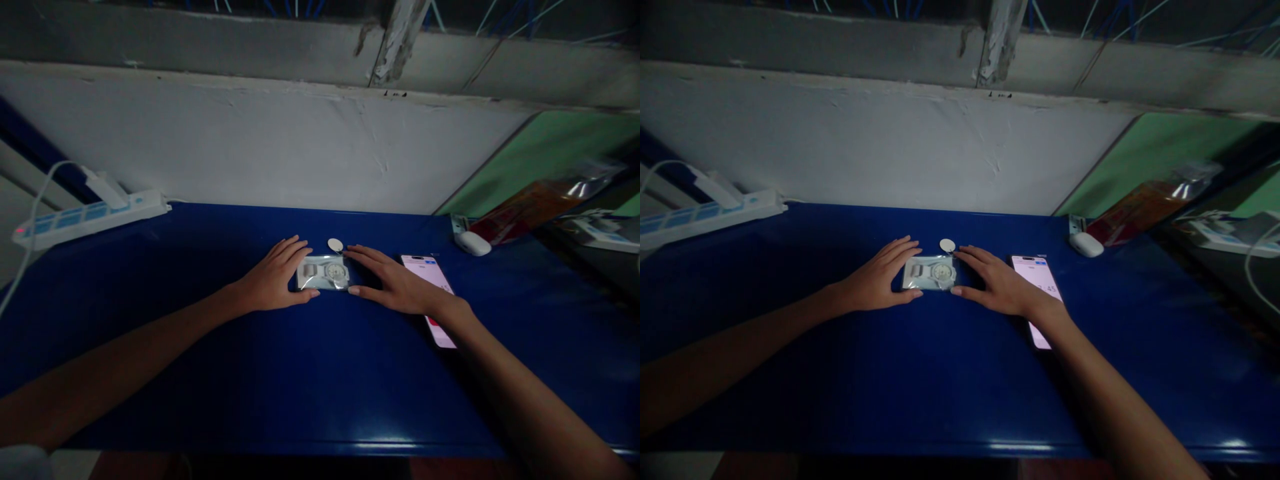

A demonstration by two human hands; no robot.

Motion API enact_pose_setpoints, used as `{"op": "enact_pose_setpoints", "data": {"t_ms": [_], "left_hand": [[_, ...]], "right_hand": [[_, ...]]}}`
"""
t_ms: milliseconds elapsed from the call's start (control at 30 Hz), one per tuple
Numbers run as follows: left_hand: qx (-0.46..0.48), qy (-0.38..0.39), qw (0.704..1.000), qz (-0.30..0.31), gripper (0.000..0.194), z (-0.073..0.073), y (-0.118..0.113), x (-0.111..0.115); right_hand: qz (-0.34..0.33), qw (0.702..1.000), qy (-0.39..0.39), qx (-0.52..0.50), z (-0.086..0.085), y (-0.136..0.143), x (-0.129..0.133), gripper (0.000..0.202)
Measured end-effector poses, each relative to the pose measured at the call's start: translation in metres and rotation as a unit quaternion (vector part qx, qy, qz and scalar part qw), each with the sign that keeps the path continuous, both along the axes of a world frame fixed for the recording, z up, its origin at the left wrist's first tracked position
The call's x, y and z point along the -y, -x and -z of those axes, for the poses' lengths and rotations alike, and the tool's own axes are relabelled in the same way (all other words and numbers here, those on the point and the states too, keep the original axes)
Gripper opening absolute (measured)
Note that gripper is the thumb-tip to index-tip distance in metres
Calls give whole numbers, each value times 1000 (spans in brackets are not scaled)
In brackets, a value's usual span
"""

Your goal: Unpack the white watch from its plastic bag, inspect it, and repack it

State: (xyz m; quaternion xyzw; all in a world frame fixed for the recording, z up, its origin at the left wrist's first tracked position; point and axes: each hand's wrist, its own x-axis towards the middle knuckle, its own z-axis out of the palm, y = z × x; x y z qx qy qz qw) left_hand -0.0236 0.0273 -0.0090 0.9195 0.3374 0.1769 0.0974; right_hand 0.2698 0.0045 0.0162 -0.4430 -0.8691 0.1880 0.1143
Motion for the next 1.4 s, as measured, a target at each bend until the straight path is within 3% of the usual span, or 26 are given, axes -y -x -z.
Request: {"op": "enact_pose_setpoints", "data": {"t_ms": [267, 500, 667, 800, 933, 1100, 1300, 1400], "left_hand": [[-2, 5, 1000, 3, 66, -2, -1, 0], [21, 16, 1000, 4, 55, -4, -1, 0], [33, 25, 999, 2, 67, -3, -1, 1], [62, 44, 997, -4, 90, -3, -1, 1], [91, 49, 995, 0, 105, -3, -1, 2], [73, 40, 997, 1, 89, -3, -1, 1], [49, 22, 999, 4, 74, -2, 0, 1], [32, 15, 999, -8, 74, -2, 1, 2]], "right_hand": [[-13, 999, -23, 28, -1, 3, 2, 86], [-29, 992, -92, -83, -12, 13, 6, 38], [47, 982, -76, -169, -14, 15, 7, 28], [133, 969, -60, -197, -10, 13, 5, 32], [138, 968, -28, -209, -6, 15, 3, 37], [127, 972, 4, -196, -4, 21, 6, 43], [68, 989, -97, -85, -7, 22, 9, 49], [24, 995, -95, -24, -5, 18, 8, 64]]}}
